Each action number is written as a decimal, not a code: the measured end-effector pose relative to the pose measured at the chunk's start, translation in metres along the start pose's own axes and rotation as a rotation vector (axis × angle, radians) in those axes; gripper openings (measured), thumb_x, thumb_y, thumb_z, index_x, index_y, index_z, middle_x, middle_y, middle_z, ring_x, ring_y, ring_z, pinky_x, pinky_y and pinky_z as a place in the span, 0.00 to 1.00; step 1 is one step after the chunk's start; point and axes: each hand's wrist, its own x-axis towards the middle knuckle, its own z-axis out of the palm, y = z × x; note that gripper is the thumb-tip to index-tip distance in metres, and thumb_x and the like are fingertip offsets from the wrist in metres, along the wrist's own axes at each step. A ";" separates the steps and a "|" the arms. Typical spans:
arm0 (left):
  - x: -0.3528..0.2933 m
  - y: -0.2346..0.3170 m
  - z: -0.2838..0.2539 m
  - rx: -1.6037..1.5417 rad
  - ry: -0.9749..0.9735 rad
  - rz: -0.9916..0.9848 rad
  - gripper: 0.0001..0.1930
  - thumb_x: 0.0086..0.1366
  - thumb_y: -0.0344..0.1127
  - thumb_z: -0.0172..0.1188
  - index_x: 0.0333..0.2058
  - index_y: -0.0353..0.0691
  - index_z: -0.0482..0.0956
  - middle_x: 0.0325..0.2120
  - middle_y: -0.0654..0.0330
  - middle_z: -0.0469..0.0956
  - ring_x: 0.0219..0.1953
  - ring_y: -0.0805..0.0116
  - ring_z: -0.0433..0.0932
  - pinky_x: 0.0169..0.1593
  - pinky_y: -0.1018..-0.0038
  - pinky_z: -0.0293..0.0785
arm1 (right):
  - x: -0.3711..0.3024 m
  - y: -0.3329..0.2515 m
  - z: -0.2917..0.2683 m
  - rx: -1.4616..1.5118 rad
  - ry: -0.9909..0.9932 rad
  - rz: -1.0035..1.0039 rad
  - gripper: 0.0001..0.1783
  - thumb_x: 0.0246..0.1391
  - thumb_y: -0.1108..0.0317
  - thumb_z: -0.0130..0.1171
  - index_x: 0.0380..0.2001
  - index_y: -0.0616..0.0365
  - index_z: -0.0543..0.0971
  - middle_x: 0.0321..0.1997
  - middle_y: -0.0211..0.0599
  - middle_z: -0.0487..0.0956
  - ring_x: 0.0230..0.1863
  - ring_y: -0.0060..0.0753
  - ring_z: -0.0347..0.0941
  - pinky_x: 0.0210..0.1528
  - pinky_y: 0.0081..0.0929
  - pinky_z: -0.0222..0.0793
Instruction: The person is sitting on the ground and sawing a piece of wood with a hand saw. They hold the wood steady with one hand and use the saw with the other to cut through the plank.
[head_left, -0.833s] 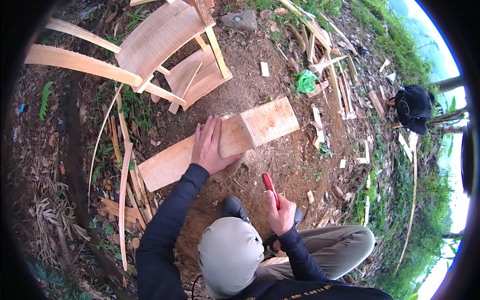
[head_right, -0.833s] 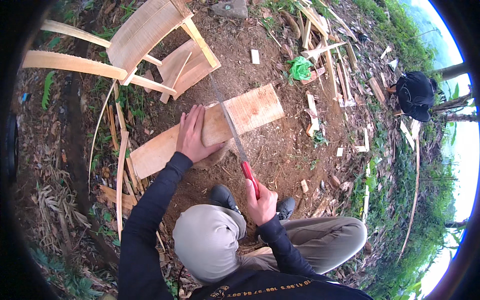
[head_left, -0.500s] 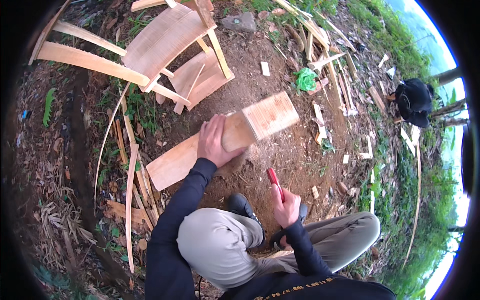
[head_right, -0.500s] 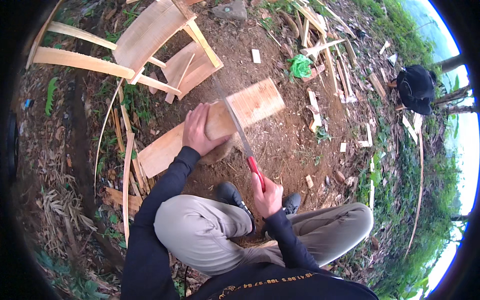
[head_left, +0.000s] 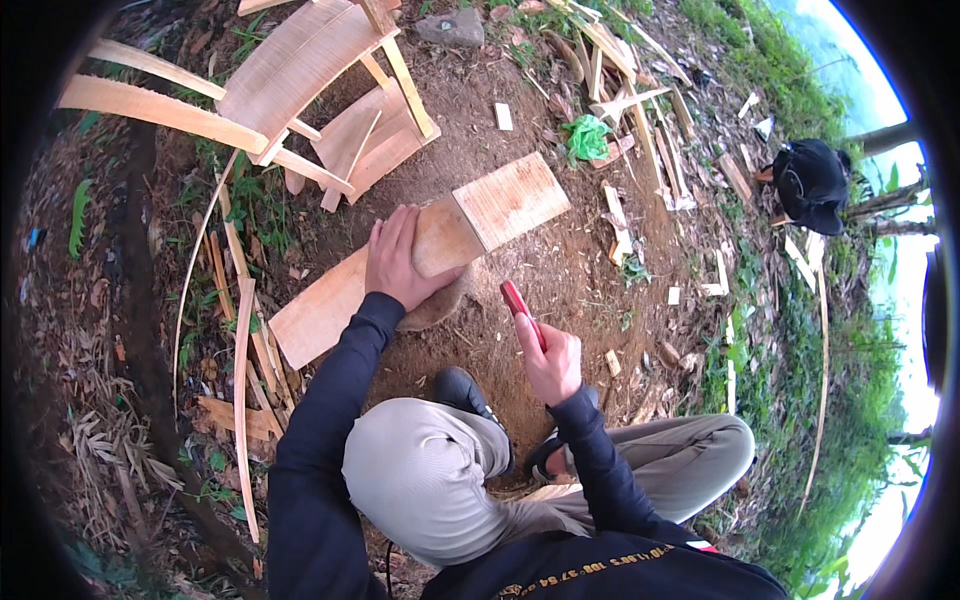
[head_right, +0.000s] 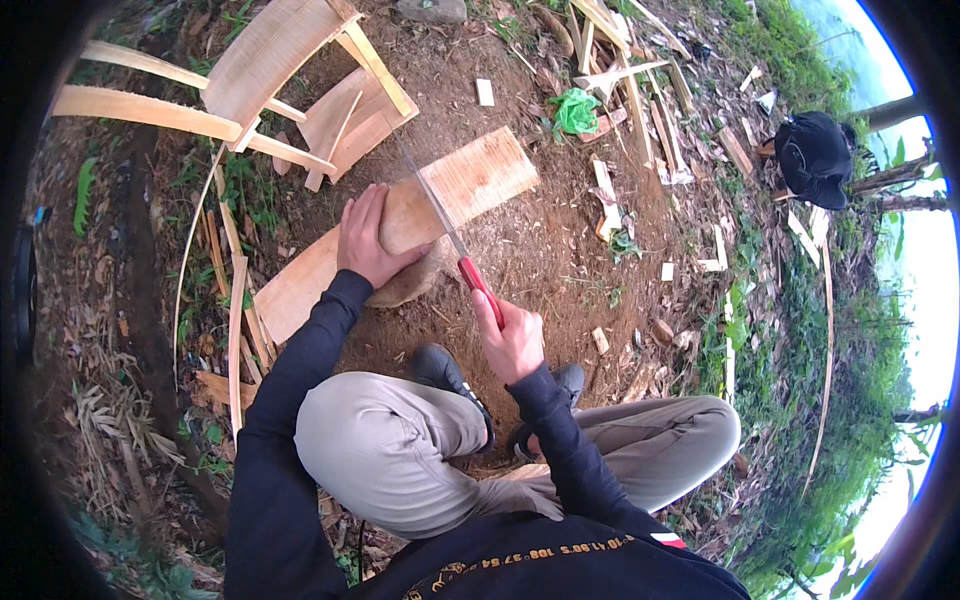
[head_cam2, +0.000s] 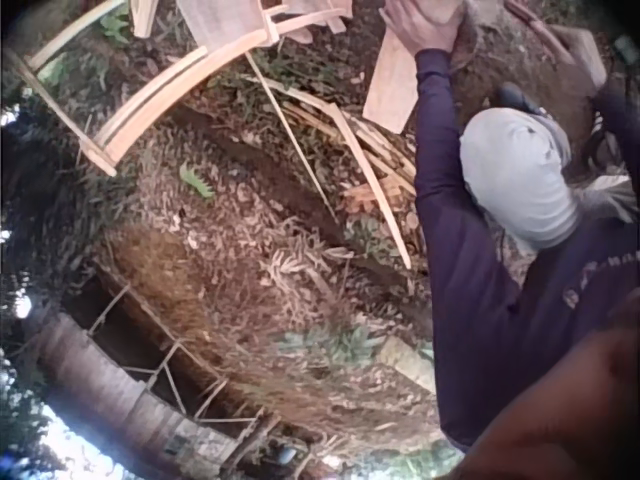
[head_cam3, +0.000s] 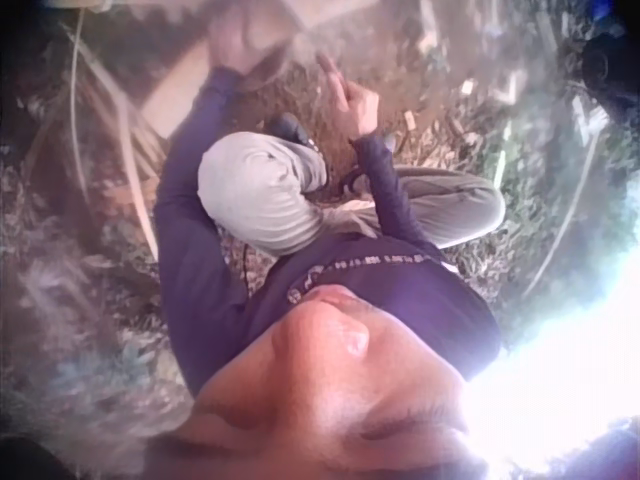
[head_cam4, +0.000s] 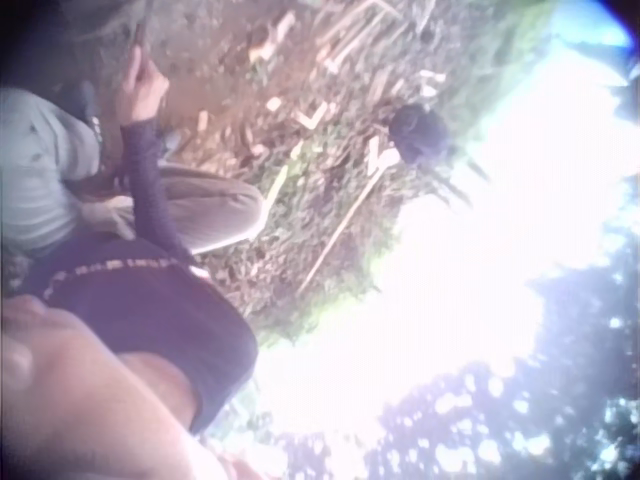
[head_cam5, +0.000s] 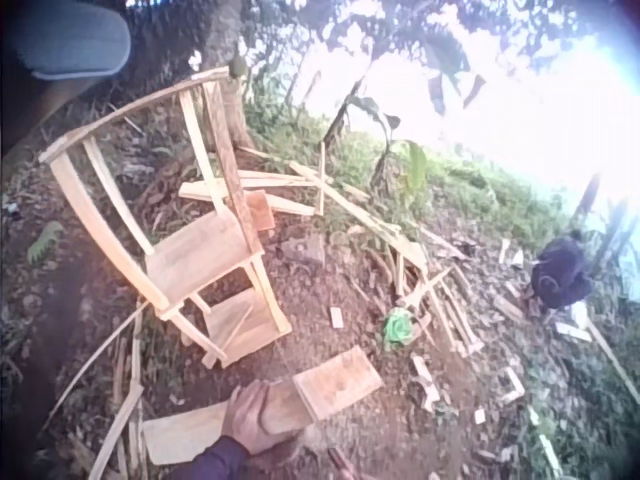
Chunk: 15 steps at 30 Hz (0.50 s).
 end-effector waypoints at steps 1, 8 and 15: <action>0.000 -0.001 0.000 -0.007 -0.010 -0.002 0.55 0.43 0.63 0.75 0.63 0.32 0.65 0.62 0.44 0.68 0.67 0.50 0.64 0.70 0.48 0.54 | -0.003 0.002 -0.002 -0.004 -0.008 0.000 0.24 0.67 0.55 0.56 0.24 0.65 0.79 0.13 0.50 0.67 0.13 0.41 0.67 0.20 0.38 0.61; -0.002 -0.002 -0.007 0.002 0.005 -0.012 0.56 0.43 0.64 0.75 0.63 0.31 0.65 0.62 0.43 0.68 0.67 0.48 0.64 0.70 0.49 0.53 | -0.033 0.009 -0.022 -0.060 -0.055 0.063 0.23 0.65 0.54 0.58 0.26 0.64 0.82 0.14 0.52 0.69 0.14 0.44 0.72 0.20 0.37 0.64; 0.002 0.000 -0.010 0.000 -0.052 -0.016 0.56 0.43 0.65 0.74 0.63 0.30 0.65 0.61 0.43 0.69 0.67 0.48 0.64 0.71 0.49 0.53 | -0.003 -0.003 -0.011 0.028 -0.052 0.030 0.24 0.65 0.53 0.57 0.25 0.65 0.82 0.14 0.53 0.70 0.14 0.45 0.72 0.22 0.39 0.66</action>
